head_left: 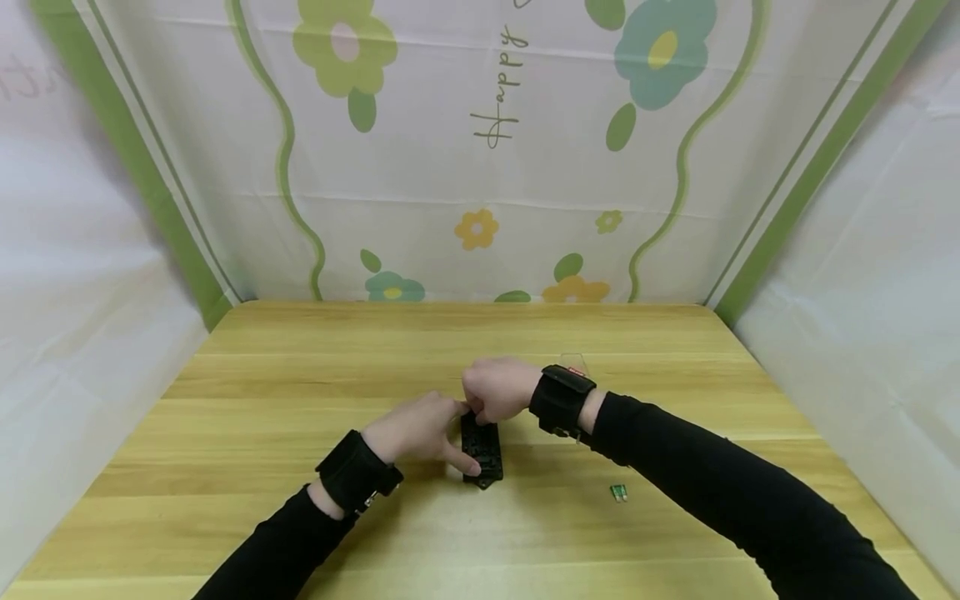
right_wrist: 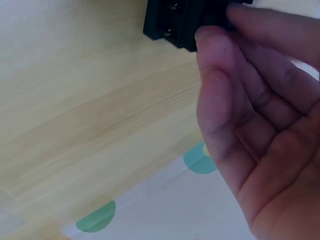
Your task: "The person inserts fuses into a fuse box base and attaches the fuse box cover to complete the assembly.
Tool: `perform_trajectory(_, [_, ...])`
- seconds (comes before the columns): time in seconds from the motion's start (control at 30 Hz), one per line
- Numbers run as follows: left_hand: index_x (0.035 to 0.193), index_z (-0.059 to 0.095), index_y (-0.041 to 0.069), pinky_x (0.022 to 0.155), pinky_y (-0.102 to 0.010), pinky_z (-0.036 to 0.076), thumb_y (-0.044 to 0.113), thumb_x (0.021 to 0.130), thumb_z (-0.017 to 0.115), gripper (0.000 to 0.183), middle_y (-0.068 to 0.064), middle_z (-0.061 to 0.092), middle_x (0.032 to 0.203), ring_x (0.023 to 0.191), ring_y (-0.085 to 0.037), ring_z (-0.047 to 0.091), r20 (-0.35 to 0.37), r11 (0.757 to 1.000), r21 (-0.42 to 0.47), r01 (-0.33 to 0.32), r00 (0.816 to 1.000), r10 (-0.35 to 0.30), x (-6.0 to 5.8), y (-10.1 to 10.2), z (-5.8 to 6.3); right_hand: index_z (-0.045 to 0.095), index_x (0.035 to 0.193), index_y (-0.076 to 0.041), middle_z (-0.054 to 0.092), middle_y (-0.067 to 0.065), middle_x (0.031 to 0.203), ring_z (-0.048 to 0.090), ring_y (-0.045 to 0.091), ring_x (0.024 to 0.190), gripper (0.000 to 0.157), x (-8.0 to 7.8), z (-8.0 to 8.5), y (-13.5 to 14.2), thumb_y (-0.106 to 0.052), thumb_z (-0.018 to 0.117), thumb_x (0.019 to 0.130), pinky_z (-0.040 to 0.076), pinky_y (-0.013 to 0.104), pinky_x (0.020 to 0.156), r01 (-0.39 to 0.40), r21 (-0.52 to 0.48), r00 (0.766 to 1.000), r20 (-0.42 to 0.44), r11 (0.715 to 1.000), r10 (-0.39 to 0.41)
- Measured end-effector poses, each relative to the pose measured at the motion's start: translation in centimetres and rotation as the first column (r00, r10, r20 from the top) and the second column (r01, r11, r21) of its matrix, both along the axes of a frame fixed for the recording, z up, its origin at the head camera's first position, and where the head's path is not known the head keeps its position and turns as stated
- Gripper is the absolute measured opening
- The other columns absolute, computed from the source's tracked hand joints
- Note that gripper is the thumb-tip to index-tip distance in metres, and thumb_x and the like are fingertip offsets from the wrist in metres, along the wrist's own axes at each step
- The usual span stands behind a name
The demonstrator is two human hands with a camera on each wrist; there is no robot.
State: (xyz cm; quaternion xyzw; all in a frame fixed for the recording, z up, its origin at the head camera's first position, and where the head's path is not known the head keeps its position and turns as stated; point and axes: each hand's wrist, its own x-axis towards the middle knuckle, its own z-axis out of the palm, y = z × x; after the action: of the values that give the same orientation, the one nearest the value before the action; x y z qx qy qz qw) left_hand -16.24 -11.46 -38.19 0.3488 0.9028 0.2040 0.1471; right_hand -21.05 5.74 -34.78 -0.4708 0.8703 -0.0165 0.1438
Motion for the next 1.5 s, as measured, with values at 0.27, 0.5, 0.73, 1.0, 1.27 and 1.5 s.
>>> perform_trajectory(0.27, [0.113, 0.061, 0.013, 0.05, -0.022, 0.027, 0.055, 0.072, 0.075, 0.061, 0.008, 0.036, 0.063, 0.053, -0.007, 0.036, 0.011, 1.0, 0.001, -0.004, 1.0, 0.004, 0.1, 0.1, 0.1, 0.038, 0.051, -0.019, 0.02, -0.009, 0.051, 0.019, 0.007, 0.05, 0.046, 0.0, -0.2, 0.0, -0.007, 0.072, 0.079, 0.018, 0.022, 0.046, 0.006, 0.002, 1.0, -0.004, 1.0, -0.006])
perform_trajectory(0.5, [0.111, 0.061, 0.011, 0.05, -0.022, 0.028, 0.053, 0.073, 0.076, 0.058, 0.007, 0.036, 0.063, 0.053, -0.007, 0.036, 0.01, 1.0, -0.004, 0.002, 1.0, -0.002, 0.2, 0.1, 0.4, 0.036, 0.052, -0.019, 0.018, -0.009, 0.052, 0.017, 0.008, 0.051, 0.045, 0.0, -0.2, -0.1, -0.004, 0.07, 0.079, 0.016, 0.023, 0.046, 0.008, 0.0, 1.0, 0.006, 1.0, -0.008])
perform_trajectory(0.73, [0.11, 0.061, 0.011, 0.05, -0.022, 0.028, 0.053, 0.073, 0.076, 0.058, 0.007, 0.034, 0.062, 0.053, -0.008, 0.036, 0.006, 1.0, -0.007, 0.002, 1.0, -0.002, 0.2, 0.1, 0.3, 0.037, 0.052, -0.019, 0.019, -0.008, 0.053, 0.017, 0.009, 0.052, 0.042, -0.2, -0.5, -0.3, 0.001, 0.065, 0.075, 0.016, 0.023, 0.048, -0.025, -0.019, 0.999, -0.027, 1.0, 0.025])
perform_trajectory(1.0, [0.111, 0.06, 0.012, 0.051, -0.022, 0.028, 0.053, 0.074, 0.075, 0.057, 0.008, 0.034, 0.062, 0.054, -0.008, 0.036, 0.013, 1.0, -0.022, -0.004, 1.0, 0.004, 0.1, 0.0, 0.0, 0.032, 0.053, -0.019, 0.016, -0.007, 0.055, 0.014, 0.011, 0.054, 0.042, -0.3, -1.0, -0.3, 0.003, 0.061, 0.074, 0.014, 0.025, 0.049, -0.028, -0.046, 0.999, -0.041, 0.999, 0.027])
perform_trajectory(1.27, [0.11, 0.06, 0.013, 0.05, -0.022, 0.028, 0.054, 0.073, 0.075, 0.057, 0.008, 0.035, 0.063, 0.053, -0.008, 0.037, 0.026, 0.999, -0.039, -0.017, 1.0, 0.018, 0.2, 0.1, 0.0, 0.031, 0.054, -0.019, 0.015, -0.007, 0.055, 0.014, 0.011, 0.054, 0.042, -0.2, -1.7, -0.2, 0.003, 0.06, 0.075, 0.014, 0.025, 0.049, -0.024, -0.067, 0.997, -0.075, 0.997, 0.019])
perform_trajectory(1.5, [0.108, 0.06, 0.012, 0.051, -0.022, 0.029, 0.051, 0.074, 0.076, 0.054, 0.007, 0.038, 0.063, 0.054, -0.008, 0.038, 0.019, 1.0, -0.017, -0.005, 1.0, 0.005, 0.2, 0.0, 0.0, 0.031, 0.053, -0.018, 0.015, -0.007, 0.055, 0.014, 0.011, 0.054, 0.042, 0.0, -1.5, -0.2, 0.003, 0.059, 0.075, 0.014, 0.025, 0.049, -0.036, -0.081, 0.997, -0.064, 0.996, 0.031])
